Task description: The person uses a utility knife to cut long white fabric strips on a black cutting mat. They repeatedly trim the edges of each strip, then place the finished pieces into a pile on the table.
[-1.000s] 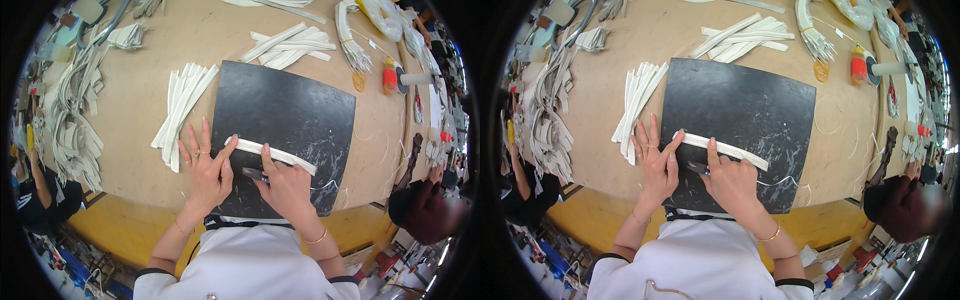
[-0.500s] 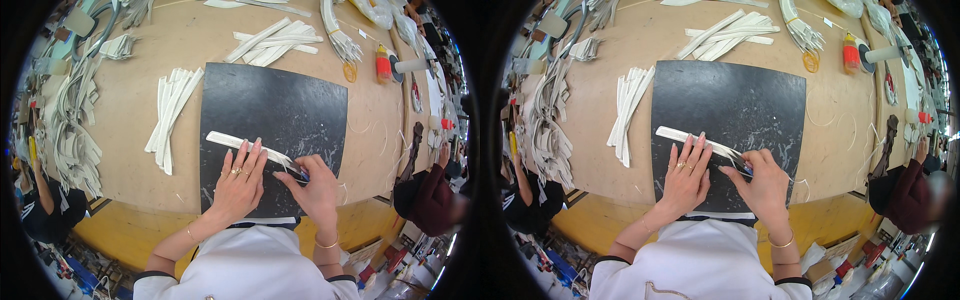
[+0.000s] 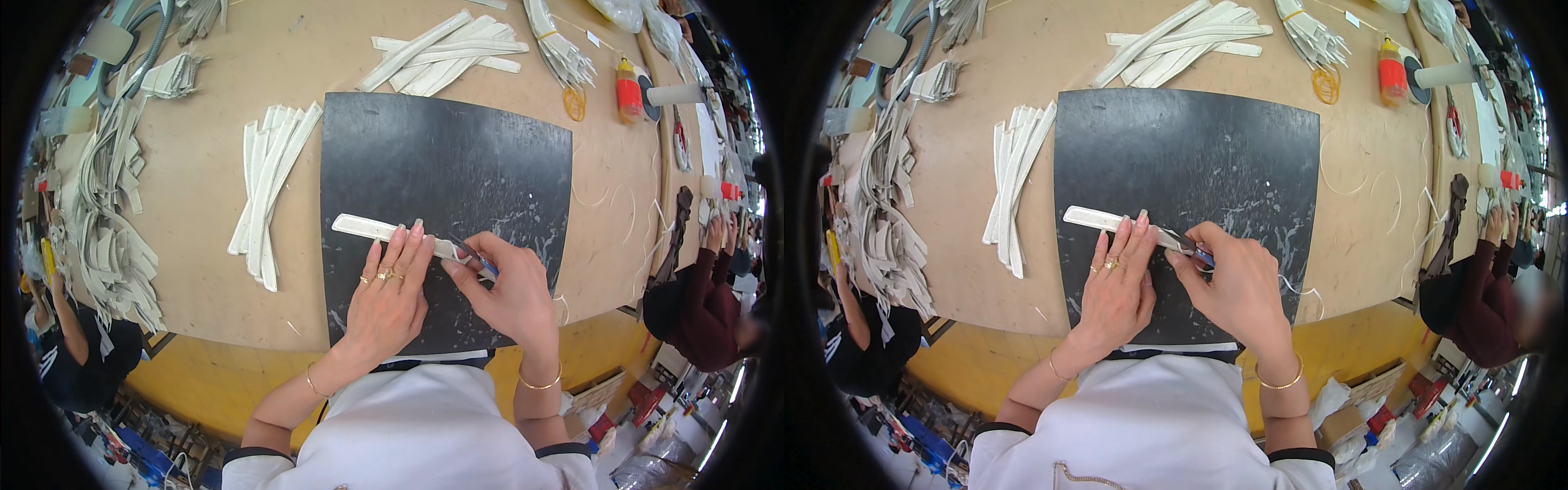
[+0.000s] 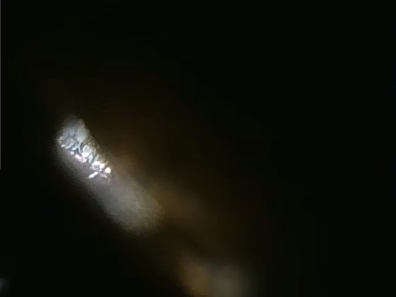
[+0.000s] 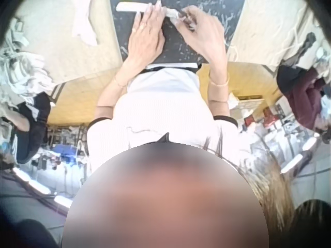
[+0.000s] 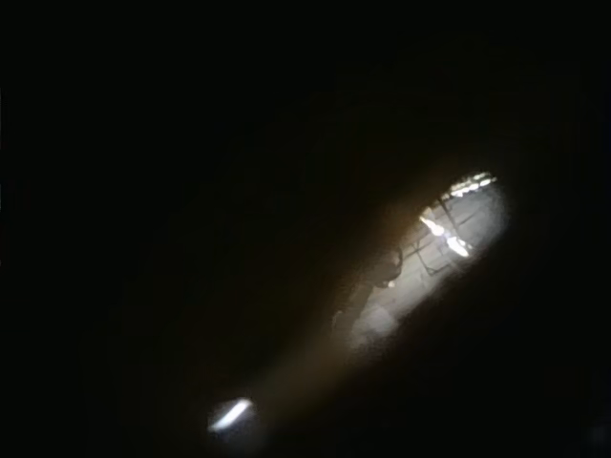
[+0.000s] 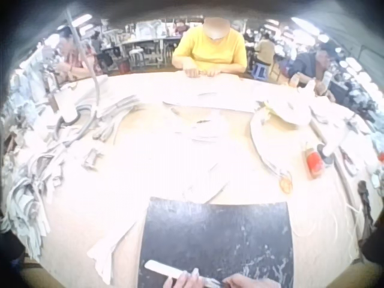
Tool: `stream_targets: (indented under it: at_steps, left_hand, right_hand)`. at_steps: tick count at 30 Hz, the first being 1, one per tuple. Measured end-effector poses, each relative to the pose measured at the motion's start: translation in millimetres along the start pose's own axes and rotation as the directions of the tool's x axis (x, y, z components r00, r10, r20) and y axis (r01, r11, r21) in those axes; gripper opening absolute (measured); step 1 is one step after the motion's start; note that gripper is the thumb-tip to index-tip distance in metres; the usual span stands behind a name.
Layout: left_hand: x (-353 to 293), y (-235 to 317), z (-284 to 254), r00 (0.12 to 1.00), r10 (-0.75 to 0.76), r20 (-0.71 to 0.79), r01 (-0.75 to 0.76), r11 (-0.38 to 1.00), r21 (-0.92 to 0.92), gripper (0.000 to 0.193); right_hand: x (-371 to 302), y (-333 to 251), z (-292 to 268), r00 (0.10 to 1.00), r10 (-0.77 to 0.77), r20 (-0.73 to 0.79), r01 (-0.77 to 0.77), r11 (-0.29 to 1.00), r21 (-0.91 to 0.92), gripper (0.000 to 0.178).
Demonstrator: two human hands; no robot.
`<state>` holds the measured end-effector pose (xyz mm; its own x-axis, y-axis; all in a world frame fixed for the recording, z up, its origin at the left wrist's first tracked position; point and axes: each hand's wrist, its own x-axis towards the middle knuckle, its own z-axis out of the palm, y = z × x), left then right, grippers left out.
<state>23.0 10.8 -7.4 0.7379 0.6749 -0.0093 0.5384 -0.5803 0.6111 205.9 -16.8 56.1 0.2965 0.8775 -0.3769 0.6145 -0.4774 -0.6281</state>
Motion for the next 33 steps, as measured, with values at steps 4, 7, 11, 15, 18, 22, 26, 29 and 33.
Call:
stream_targets:
  at_steps: [4,7,11,15,18,22,26,29,33]
  left_hand:
    - [0,-1,-3,1.000,-0.013,0.021,0.014,0.999,-0.048,0.077]
    - [1,0,-3,1.000,-0.031,0.003,0.032,0.997,-0.066,0.077]
    - [1,0,0,0.999,-0.026,-0.021,0.024,0.998,-0.061,0.076]
    - [0,-1,2,0.999,-0.019,-0.026,0.017,0.997,-0.076,0.072]
    - [0,-1,3,0.999,-0.028,-0.035,0.025,0.995,-0.095,0.071]
    - [-1,-1,3,1.000,-0.027,-0.015,0.026,0.996,-0.081,0.066]
    - [-1,1,4,1.000,-0.013,-0.021,0.013,1.000,0.014,0.063]
    - [0,3,6,0.999,-0.030,-0.040,0.031,0.999,0.009,0.057]
    - [-1,1,6,0.999,-0.028,-0.039,0.029,0.999,0.035,0.060]
  right_hand:
    - [8,-1,-1,0.991,0.114,0.066,-0.111,0.993,-0.042,0.033]
    - [19,-4,0,0.983,0.158,0.095,-0.148,0.983,-0.108,0.038]
    - [26,-9,8,0.988,0.138,0.075,-0.130,0.986,-0.106,0.041]
    - [23,-8,8,0.982,0.160,0.099,-0.152,0.985,-0.080,0.035]
    - [17,-9,10,0.987,0.130,0.092,-0.127,0.991,-0.039,0.027]
    - [12,-7,8,0.990,0.128,0.063,-0.126,0.991,-0.035,0.019]
    - [12,-7,10,0.998,0.057,-0.037,-0.057,0.998,0.000,0.015]
    - [15,-9,12,0.996,0.085,-0.009,-0.084,0.996,0.038,0.019]
    - [20,-13,7,0.987,0.148,0.061,-0.151,0.988,0.043,0.035]
